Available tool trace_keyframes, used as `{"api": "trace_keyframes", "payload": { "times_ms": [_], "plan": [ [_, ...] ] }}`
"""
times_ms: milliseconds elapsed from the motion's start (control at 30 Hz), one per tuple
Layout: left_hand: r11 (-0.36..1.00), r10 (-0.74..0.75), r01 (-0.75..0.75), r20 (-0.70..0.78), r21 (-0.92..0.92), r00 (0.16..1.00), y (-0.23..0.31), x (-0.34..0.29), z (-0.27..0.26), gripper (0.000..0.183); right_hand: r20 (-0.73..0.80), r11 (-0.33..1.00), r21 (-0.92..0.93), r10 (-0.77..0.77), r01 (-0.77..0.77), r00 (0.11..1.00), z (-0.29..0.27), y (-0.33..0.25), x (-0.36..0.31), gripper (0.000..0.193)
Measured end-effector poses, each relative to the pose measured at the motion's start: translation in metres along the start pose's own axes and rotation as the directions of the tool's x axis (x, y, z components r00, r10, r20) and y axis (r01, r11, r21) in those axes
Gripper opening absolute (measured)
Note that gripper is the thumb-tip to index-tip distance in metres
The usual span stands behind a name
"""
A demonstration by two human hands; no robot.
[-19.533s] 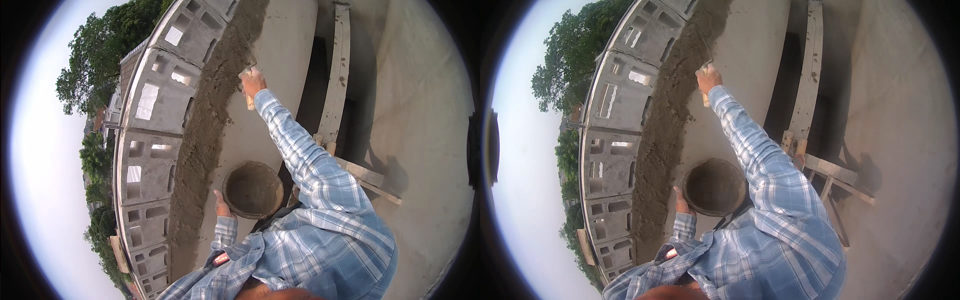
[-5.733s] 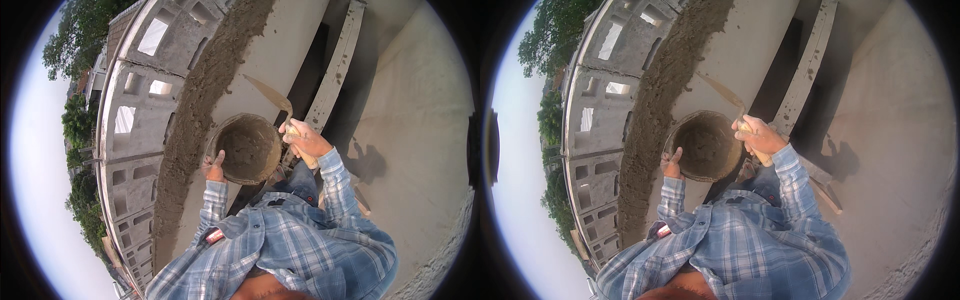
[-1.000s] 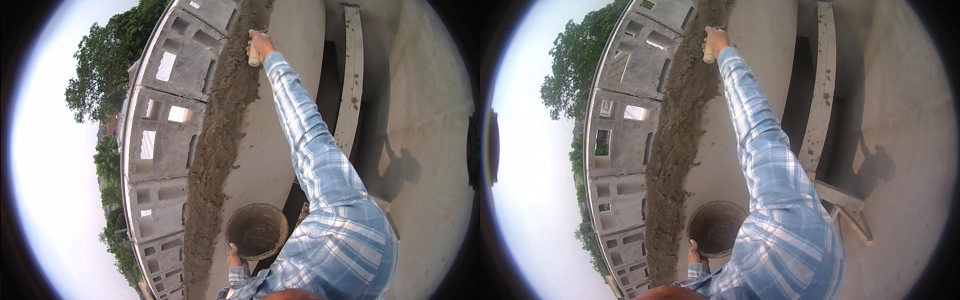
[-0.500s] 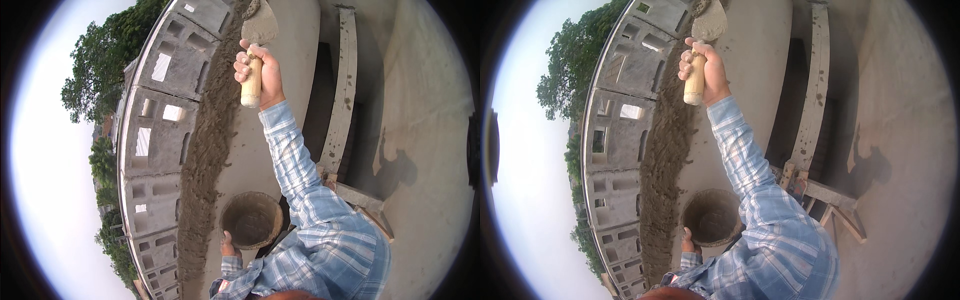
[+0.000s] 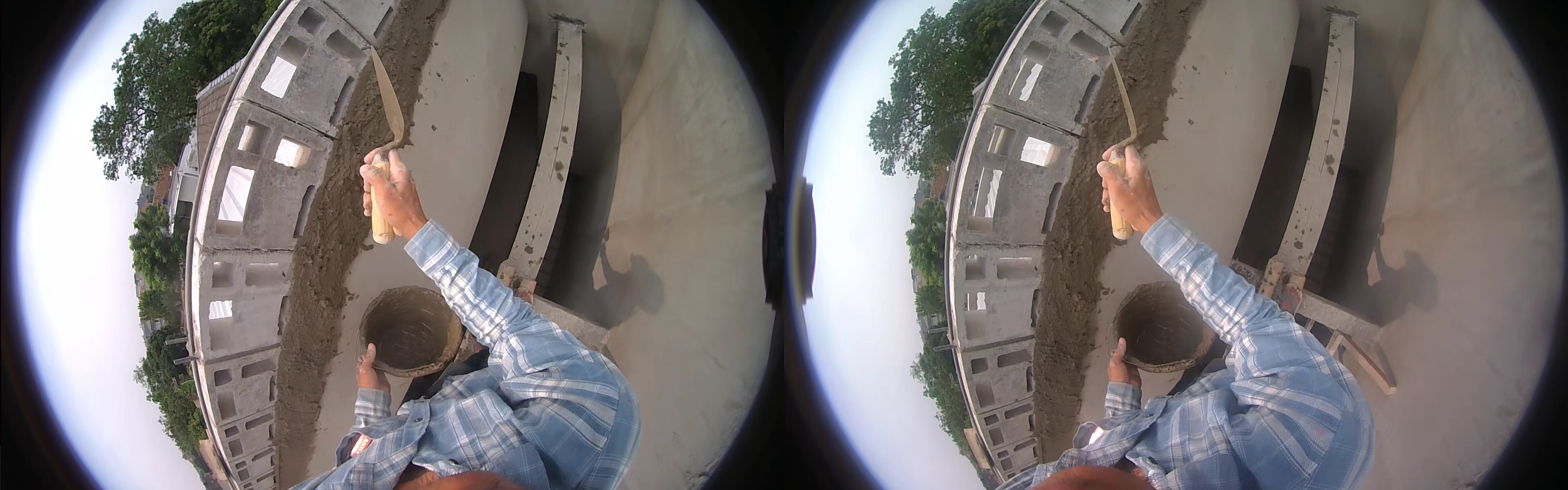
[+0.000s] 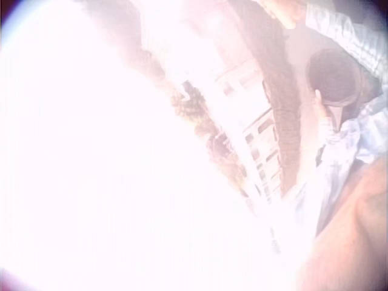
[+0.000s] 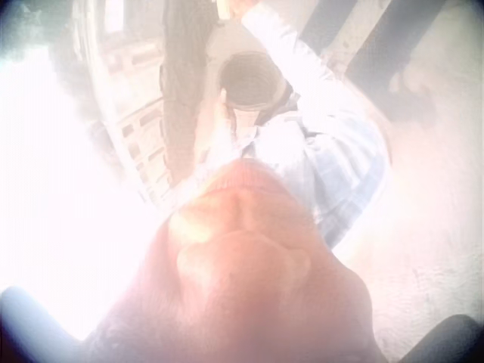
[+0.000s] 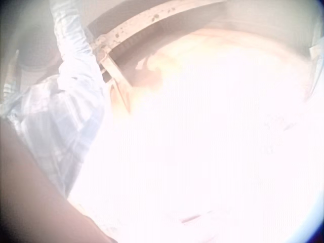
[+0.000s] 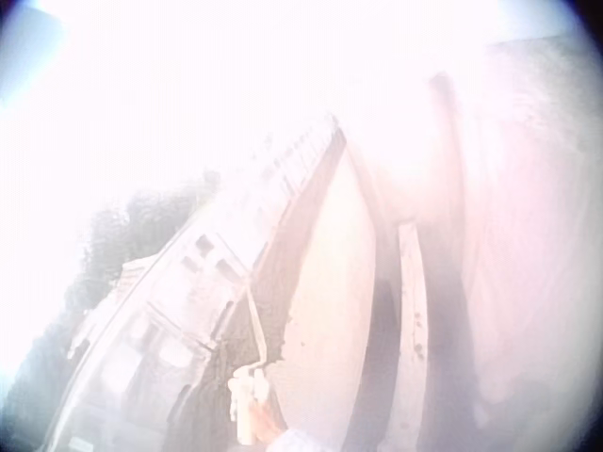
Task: The person scoops wet cement from a bucket using a trowel and applies it to a curved wall made of hollow blocks. The person then smooths the applied cement with a wooden float, repeatedly scraping and leveling the surface.
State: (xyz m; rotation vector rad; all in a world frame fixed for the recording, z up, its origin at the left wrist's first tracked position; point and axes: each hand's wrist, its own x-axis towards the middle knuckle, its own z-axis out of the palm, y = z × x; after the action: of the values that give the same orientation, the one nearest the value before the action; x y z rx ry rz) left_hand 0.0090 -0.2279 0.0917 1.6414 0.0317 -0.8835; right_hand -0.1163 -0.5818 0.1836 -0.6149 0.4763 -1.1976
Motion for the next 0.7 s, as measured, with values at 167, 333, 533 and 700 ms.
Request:
{"api": "trace_keyframes", "payload": {
  "times_ms": [167, 333, 533, 700],
  "plan": [
    [0.998, 0.044, -0.044, -0.009, -0.044, 0.999, 0.001, -0.005, 0.019, 0.024, 0.075, 0.833, -0.405, 0.441, -0.377, 0.894, -0.105, -0.009, -0.112, 0.017],
    [0.995, 0.018, 0.007, 0.242, -0.1, 0.97, 0.012, 0.025, 0.038, 0.037, -0.08, 0.13, -0.948, 0.787, -0.29, 0.612, -0.146, -0.035, -0.209, 0.067],
    [0.946, 0.199, -0.291, 0.456, 0.141, 0.867, 0.041, 0.025, 0.074, 0.043, 0.02, -0.234, -0.965, 0.373, 0.115, 0.928, -0.107, 0.064, -0.243, 0.05],
    [0.823, 0.48, -0.567, 0.493, 0.035, 0.726, 0.062, 0.025, 0.072, 0.045, -0.028, -0.331, -0.923, 0.562, 0.195, 0.827, -0.046, 0.067, -0.275, 0.041]
  ]
}}
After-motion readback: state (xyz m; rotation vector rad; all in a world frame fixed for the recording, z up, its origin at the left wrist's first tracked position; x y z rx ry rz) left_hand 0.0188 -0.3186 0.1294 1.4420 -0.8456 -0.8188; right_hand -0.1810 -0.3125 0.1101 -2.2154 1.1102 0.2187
